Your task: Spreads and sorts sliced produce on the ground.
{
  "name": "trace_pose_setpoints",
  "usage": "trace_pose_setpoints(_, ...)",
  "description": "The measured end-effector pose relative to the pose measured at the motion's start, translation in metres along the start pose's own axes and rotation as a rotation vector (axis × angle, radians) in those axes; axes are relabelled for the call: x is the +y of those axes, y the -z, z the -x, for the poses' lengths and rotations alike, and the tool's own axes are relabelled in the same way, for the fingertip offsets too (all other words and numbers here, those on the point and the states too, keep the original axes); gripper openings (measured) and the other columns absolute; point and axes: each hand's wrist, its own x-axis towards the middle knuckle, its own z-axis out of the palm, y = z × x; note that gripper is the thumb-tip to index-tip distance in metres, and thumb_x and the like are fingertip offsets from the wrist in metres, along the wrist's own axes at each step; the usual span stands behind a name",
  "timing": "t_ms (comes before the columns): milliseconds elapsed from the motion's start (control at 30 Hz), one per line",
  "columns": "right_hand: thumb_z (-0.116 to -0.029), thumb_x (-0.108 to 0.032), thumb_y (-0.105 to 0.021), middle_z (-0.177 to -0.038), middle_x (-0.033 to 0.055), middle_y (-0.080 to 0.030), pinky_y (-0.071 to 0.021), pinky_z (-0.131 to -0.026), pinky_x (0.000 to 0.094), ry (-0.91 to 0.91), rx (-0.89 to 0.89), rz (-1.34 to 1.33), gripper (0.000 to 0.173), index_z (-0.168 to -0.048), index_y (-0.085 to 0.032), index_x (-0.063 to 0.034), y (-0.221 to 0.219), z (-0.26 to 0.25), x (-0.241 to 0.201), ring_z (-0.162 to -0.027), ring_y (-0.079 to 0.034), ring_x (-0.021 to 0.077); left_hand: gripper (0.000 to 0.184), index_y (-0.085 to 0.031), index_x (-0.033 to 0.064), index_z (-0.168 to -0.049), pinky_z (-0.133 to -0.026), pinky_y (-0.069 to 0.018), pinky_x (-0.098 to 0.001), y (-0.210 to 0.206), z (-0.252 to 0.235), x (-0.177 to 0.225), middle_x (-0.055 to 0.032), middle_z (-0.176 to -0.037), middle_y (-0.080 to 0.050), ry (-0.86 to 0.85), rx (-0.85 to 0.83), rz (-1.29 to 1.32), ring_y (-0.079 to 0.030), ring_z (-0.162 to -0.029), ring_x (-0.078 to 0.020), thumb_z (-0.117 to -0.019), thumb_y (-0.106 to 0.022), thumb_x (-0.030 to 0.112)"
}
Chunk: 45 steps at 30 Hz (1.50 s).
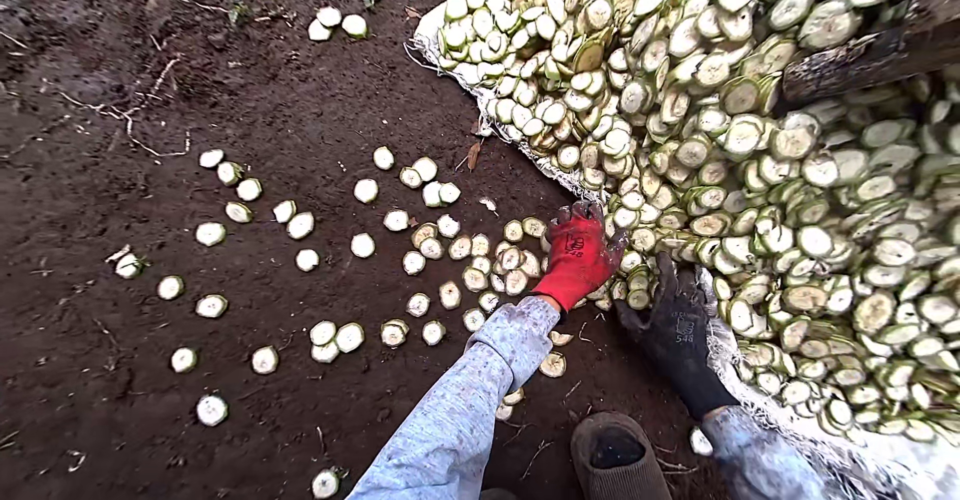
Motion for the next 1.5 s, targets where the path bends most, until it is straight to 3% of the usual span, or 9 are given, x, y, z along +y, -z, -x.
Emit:
trace_pose_setpoints(233, -0.0774, -0.041, -0.076, -0.141, 0.0369, -0.049, -0.0439, -0.105, 0.0619, -0.097, -0.006, -0.173, 0.102, -0.159, -0.03, -0.0013, 0.002, -0.016, -0.02, -0.128, -0.051, 0.0534, 0.065, -0.045, 0.0038, -0.153, -0.115, -0.0402, -0.05, -0.01, 0.026, 0.014, -0.0209, -0.146, -0.056, 0.102, -0.161, 0.363, -0.054, -0.136, -0.0326, -0.1048, -0.052, 0.047)
trace_pose_setpoints(467, -0.0723, -0.016, -0.078, -0.159, 0.0289, -0.035, -0.0384, -0.117, 0.0413, -0.077, -0.019, -0.859, 0.106, -0.158, -0.02, 0.0075, -0.009, -0.008, -0.05, -0.144, -0.043, 0.0316, 0.056, -0.055, -0.0001, -0.144, -0.115, -0.0406, -0.0473, 0.011, 0.038, 0.015, -0.0219, -0.138, -0.062, 0.144, -0.119, 0.466, -0.058, -0.132, -0.0309, -0.1049, -0.054, 0.04)
trace_pose_setpoints(700, -0.0808, -0.01, -0.078, -0.148, 0.0196, -0.048, -0.0543, -0.089, 0.0432, 0.09, 0.165, -1.036, 0.095, -0.159, -0.024, -0.0116, 0.089, -0.137, -0.061, -0.117, -0.059, 0.0256, 0.05, -0.064, 0.001, -0.13, -0.1, -0.0454, -0.0608, 0.142, -0.061, 0.087, -0.0226, -0.12, -0.067, -0.146, -0.001, 0.257, -0.063, -0.117, -0.0378, -0.1068, -0.051, 0.043)
trace_pose_setpoints(867, -0.0763, -0.024, -0.084, -0.155, 0.0227, -0.042, -0.0479, -0.106, 0.0413, 0.092, 0.378, -0.715, 0.11, -0.161, -0.017, -0.0042, 0.159, -0.254, -0.052, -0.133, -0.053, 0.0286, 0.06, -0.044, 0.0039, -0.152, -0.115, -0.0395, -0.0503, 0.195, -0.153, 0.141, -0.0196, -0.147, -0.055, -0.266, 0.076, 0.292, -0.051, -0.138, -0.0301, -0.1063, -0.051, 0.042)
trace_pose_setpoints(967, -0.084, -0.039, -0.076, -0.156, 0.0251, -0.038, -0.0385, -0.114, 0.0481, 0.1, 0.506, -0.428, 0.098, -0.162, -0.025, -0.0076, 0.166, -0.231, -0.039, -0.141, -0.044, 0.0365, 0.067, -0.026, 0.0044, -0.162, -0.122, -0.0322, -0.0465, 0.175, -0.155, 0.131, -0.0188, -0.162, -0.038, -0.323, 0.057, 0.33, -0.04, -0.149, -0.0279, -0.1089, -0.046, 0.039)
trace_pose_setpoints(1067, -0.0921, -0.028, -0.067, -0.154, 0.0247, -0.045, -0.0308, -0.121, 0.0546, 0.437, 0.584, -0.315, 0.065, -0.15, -0.048, -0.0044, 0.107, -0.162, -0.019, -0.147, -0.037, 0.0403, 0.066, -0.032, 0.0118, -0.162, -0.118, -0.0342, -0.056, 0.146, -0.125, 0.082, -0.0183, -0.164, -0.035, -0.394, 0.188, 0.086, -0.038, -0.149, -0.0353, -0.1052, -0.05, 0.042)
trace_pose_setpoints(1200, -0.091, -0.036, -0.068, -0.155, 0.0142, -0.049, -0.0183, -0.119, 0.0718, 0.868, 0.139, -0.109, 0.047, -0.136, -0.066, -0.0239, 0.005, -0.082, -0.004, -0.15, -0.032, 0.0437, 0.057, -0.045, 0.0069, -0.154, -0.113, -0.0417, -0.0541, 0.099, -0.056, -0.006, -0.0204, -0.152, -0.05, -0.42, 0.195, 0.012, -0.05, -0.139, -0.0371, -0.1034, -0.056, 0.029)
trace_pose_setpoints(1300, -0.0971, -0.034, -0.063, -0.162, 0.0089, -0.041, -0.0112, -0.123, 0.0665, 0.967, -0.175, 0.09, 0.046, -0.143, -0.061, -0.0279, -0.018, -0.094, 0.002, -0.155, -0.025, 0.0365, 0.054, -0.049, 0.0083, -0.151, -0.11, -0.0427, -0.0602, 0.059, 0.004, -0.046, -0.0216, -0.15, -0.051, -0.308, 0.14, 0.014, -0.051, -0.136, -0.0419, -0.1007, -0.063, 0.024)
trace_pose_setpoints(1500, -0.1034, -0.013, -0.05, -0.136, 0.0144, -0.064, -0.0204, -0.121, 0.068, 1.132, -0.077, 0.281, 0.028, -0.121, -0.071, -0.0104, 0.017, -0.169, -0.009, -0.141, -0.047, 0.041, 0.054, -0.06, 0.018, -0.144, -0.116, -0.0244, -0.0706, 0.0, 0.034, -0.068, -0.0192, -0.153, -0.049, -0.44, 0.004, -0.251, -0.035, -0.148, -0.0453, -0.0936, -0.066, 0.038)
